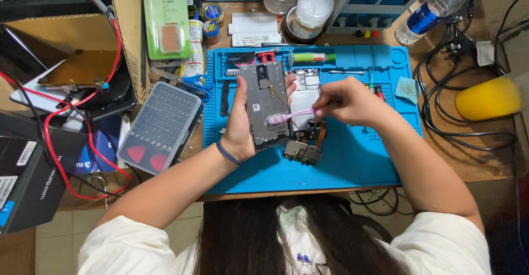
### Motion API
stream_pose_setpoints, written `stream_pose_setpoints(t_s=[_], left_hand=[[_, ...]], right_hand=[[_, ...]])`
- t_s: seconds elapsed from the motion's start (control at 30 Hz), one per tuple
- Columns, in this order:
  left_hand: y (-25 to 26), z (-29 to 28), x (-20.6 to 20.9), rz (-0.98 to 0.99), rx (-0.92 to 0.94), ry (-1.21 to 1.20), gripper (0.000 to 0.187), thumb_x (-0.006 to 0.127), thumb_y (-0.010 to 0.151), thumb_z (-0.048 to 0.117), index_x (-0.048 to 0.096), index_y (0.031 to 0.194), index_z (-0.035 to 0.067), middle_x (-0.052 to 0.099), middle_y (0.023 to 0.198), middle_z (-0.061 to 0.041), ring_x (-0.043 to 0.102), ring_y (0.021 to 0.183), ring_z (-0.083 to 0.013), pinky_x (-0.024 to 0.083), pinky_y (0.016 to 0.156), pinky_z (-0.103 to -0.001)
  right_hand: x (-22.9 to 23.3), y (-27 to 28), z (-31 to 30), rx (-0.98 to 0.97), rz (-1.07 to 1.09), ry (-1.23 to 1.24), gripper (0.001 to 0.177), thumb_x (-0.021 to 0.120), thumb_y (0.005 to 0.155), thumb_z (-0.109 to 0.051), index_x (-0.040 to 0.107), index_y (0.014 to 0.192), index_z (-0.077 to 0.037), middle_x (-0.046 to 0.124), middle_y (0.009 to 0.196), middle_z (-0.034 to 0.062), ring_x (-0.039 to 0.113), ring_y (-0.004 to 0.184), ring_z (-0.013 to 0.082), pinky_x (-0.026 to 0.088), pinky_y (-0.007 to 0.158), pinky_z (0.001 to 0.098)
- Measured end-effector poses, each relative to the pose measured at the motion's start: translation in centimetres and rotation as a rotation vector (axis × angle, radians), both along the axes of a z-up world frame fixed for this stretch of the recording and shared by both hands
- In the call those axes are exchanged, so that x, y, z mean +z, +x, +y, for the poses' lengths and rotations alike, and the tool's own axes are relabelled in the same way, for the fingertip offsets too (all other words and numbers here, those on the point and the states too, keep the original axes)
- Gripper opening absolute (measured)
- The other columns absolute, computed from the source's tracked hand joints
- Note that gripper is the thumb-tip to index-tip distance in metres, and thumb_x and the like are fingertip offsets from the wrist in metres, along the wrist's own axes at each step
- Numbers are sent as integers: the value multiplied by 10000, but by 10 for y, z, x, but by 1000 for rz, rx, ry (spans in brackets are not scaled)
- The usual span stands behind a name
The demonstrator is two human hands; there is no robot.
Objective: The person cleans the internal components of a disassembled smartphone using a toothbrush and a syringe. They repeatedly apply liquid from the syringe to the phone's interior and scrub with the toothbrush, focusing on the battery area and circuitry.
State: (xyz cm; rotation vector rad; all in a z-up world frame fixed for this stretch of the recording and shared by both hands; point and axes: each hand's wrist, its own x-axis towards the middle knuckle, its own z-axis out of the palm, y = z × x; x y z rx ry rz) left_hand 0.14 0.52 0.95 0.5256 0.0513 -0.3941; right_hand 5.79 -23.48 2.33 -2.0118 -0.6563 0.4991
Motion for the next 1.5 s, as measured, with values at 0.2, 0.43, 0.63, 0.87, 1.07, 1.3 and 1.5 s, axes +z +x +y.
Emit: stream_pose_setpoints(t_s=[0.2,0.43,0.63,0.87,1.07,1.3,1.5], left_hand=[[-11,-8,23,125,89,133,993,537,880,689,338,1578,11,473,1571,-232,574,1331,-350,445,1162,-515],[7,2,-20,65,-31,-108,837,461,980,707,563,1414,-1,637,1372,-276,730,1110,-336,610,986,-460],[3,-1,7,265,-48,236,1167,539,738,821,261,1631,124,383,1636,-237,524,1382,-404,404,1160,-615],[7,5,-11,130,-44,112,1059,523,855,788,289,1559,33,665,1338,-253,711,1154,-310,532,1068,-502],[7,4,-22,100,26,27,827,494,949,704,487,1448,44,651,1342,-288,685,1186,-382,587,973,-524],[5,9,-19,147,-123,51,824,373,952,714,655,1329,38,738,1157,-220,724,938,-317,596,790,-444],[4,7,-26,146,-157,49,808,378,952,724,659,1272,37,741,1091,-195,726,889,-305,594,798,-437]], right_hand=[[-8,-8,16,-75,-85,71,114,832,813,10,720,822,1,739,729,168,707,656,269,546,662,373],[6,-3,12,-63,-5,65,189,858,823,-89,723,785,37,750,783,225,696,681,315,555,683,404],[28,1,28,-34,-90,-76,54,798,842,19,747,826,16,738,758,184,713,718,320,553,762,412],[36,-1,45,46,-275,-146,93,807,851,11,736,809,-32,726,734,101,705,744,283,475,882,416],[29,8,37,29,-319,-27,120,790,898,27,697,834,-14,675,753,131,651,761,333,417,906,449],[12,13,26,97,-494,-155,378,837,851,-471,629,864,-155,672,900,-31,596,873,182,273,979,435],[9,2,35,111,-512,-147,462,868,749,-544,609,825,-169,660,858,-38,554,820,170,269,949,421]])
